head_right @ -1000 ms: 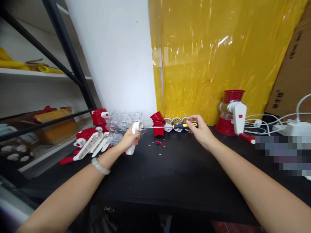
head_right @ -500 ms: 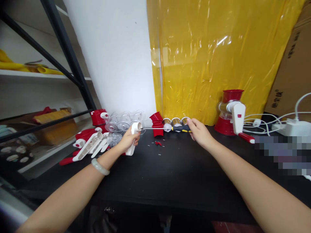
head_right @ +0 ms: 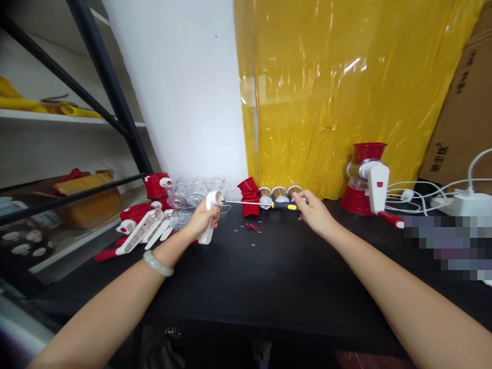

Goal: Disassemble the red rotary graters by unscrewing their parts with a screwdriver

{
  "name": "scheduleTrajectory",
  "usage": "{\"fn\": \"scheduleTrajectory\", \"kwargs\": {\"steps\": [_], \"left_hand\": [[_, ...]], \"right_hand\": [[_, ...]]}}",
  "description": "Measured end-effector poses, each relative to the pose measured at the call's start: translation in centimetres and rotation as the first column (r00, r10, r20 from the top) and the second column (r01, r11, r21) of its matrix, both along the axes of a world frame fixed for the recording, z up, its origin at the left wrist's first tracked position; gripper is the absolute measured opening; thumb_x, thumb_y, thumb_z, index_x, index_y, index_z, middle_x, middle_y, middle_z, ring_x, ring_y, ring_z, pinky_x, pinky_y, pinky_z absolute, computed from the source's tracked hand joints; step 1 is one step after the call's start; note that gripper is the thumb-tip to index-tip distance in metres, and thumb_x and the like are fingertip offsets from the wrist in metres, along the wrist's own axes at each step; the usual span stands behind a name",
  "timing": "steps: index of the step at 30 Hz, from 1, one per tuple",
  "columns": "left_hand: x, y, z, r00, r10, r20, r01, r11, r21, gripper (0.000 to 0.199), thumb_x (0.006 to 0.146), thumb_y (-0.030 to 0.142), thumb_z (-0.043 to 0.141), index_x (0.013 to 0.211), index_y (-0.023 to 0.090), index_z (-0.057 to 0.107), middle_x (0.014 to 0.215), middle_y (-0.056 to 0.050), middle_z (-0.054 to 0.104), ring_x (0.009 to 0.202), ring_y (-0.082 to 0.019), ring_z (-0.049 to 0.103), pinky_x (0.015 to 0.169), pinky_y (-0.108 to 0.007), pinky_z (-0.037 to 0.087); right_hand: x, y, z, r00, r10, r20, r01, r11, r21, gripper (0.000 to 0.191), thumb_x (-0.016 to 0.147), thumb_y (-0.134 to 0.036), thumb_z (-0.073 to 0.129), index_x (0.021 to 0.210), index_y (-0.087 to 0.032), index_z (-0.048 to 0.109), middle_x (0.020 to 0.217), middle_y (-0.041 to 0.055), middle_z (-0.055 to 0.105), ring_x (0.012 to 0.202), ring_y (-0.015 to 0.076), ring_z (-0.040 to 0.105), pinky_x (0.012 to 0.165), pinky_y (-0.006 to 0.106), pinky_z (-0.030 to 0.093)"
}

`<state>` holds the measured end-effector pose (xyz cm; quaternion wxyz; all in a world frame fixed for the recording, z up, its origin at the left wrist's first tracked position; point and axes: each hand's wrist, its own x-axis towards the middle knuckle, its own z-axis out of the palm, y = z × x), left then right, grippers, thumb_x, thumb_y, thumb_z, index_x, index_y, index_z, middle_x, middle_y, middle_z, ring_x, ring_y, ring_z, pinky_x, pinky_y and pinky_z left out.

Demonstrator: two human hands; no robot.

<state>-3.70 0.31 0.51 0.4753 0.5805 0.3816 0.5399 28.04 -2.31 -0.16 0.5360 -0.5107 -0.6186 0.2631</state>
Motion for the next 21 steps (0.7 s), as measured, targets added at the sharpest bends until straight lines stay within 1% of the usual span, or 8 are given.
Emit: {"fn": "scheduleTrajectory", "kwargs": {"steps": [2,5,8,11,13,14,17,21], "left_hand": [[-0.02,-0.07,0.11,1.000,0.003,0.003,-0.003,1.000,0.015,0.052,0.052,0.010,0.051,0.100,0.024,0.041,0.067,0.010,0.046,0.039,-0.004,0.035,0.035,-0.016,0.026],[0.01,-0.16,0.24,1.000,0.005,0.000,-0.005,1.000,0.025,0.052,0.052,0.011,0.051,0.101,0.024,0.041,0.067,0.010,0.045,0.039,-0.004,0.035,0.035,-0.016,0.026],[0.07,-0.18,0.26,1.000,0.003,0.000,-0.003,1.000,0.012,0.051,0.052,0.011,0.051,0.099,0.024,0.040,0.068,0.010,0.045,0.038,-0.003,0.036,0.035,-0.016,0.025],[0.10,-0.11,0.18,1.000,-0.005,-0.002,0.005,1.000,0.009,0.049,0.052,0.010,0.051,0.097,0.024,0.040,0.067,0.010,0.046,0.038,-0.003,0.036,0.035,-0.016,0.025],[0.08,-0.07,0.13,1.000,-0.005,-0.001,0.005,1.000,0.012,0.049,0.052,0.010,0.050,0.097,0.025,0.040,0.068,0.009,0.046,0.038,-0.003,0.036,0.035,-0.016,0.025],[0.05,-0.05,0.12,1.000,-0.004,0.002,0.004,1.000,0.014,0.049,0.052,0.010,0.050,0.098,0.025,0.040,0.068,0.009,0.046,0.038,-0.003,0.036,0.035,-0.016,0.025],[-0.02,-0.08,0.19,1.000,0.000,0.011,0.000,1.000,0.024,0.050,0.053,0.011,0.051,0.101,0.024,0.041,0.068,0.009,0.046,0.038,-0.004,0.036,0.035,-0.016,0.025],[-0.01,-0.27,0.45,1.000,0.001,0.027,-0.002,1.000,0.028,0.051,0.053,0.011,0.052,0.101,0.024,0.041,0.067,0.009,0.045,0.039,-0.004,0.035,0.034,-0.016,0.026]], "right_hand": [[0.00,0.05,-0.02,0.997,0.019,-0.079,-0.014,0.997,0.071,0.045,0.071,-0.064,0.066,0.084,-0.024,0.050,0.066,-0.0044,0.051,0.058,0.0126,0.054,0.059,0.027,0.051],[0.01,0.23,-0.17,0.960,0.146,-0.238,-0.115,0.984,0.139,0.050,0.062,-0.055,0.078,0.091,-0.026,0.049,0.085,-0.0027,0.056,0.074,0.0138,0.059,0.070,0.029,0.053],[0.19,0.55,-0.47,0.950,0.182,-0.253,-0.146,0.977,0.153,0.053,0.058,-0.051,0.082,0.094,-0.027,0.051,0.091,-0.0018,0.057,0.075,0.0144,0.060,0.070,0.030,0.054],[0.43,0.73,-0.63,0.970,0.153,-0.190,-0.139,0.987,0.082,0.045,0.074,-0.066,0.062,0.091,-0.026,0.051,0.072,-0.0023,0.058,0.059,0.0142,0.057,0.058,0.030,0.052],[0.52,0.65,-0.53,0.988,0.119,-0.100,-0.119,0.993,0.012,0.049,0.082,-0.072,0.043,0.086,-0.024,0.051,0.053,-0.0047,0.049,0.043,0.0132,0.049,0.047,0.028,0.046],[0.52,0.56,-0.42,0.993,0.102,-0.056,-0.102,0.995,0.001,0.050,0.082,-0.072,0.041,0.083,-0.023,0.051,0.048,-0.0057,0.045,0.040,0.0126,0.045,0.044,0.028,0.043],[0.36,0.19,-0.02,0.994,0.082,-0.069,-0.077,0.994,0.077,0.040,0.077,-0.063,0.059,0.084,-0.024,0.052,0.059,-0.0047,0.049,0.047,0.0115,0.047,0.048,0.027,0.045],[0.08,-0.13,0.24,0.929,0.246,-0.275,-0.201,0.963,0.182,0.046,0.059,-0.041,0.080,0.093,-0.028,0.052,0.087,-0.0026,0.055,0.073,0.0141,0.057,0.061,0.026,0.051]]}}
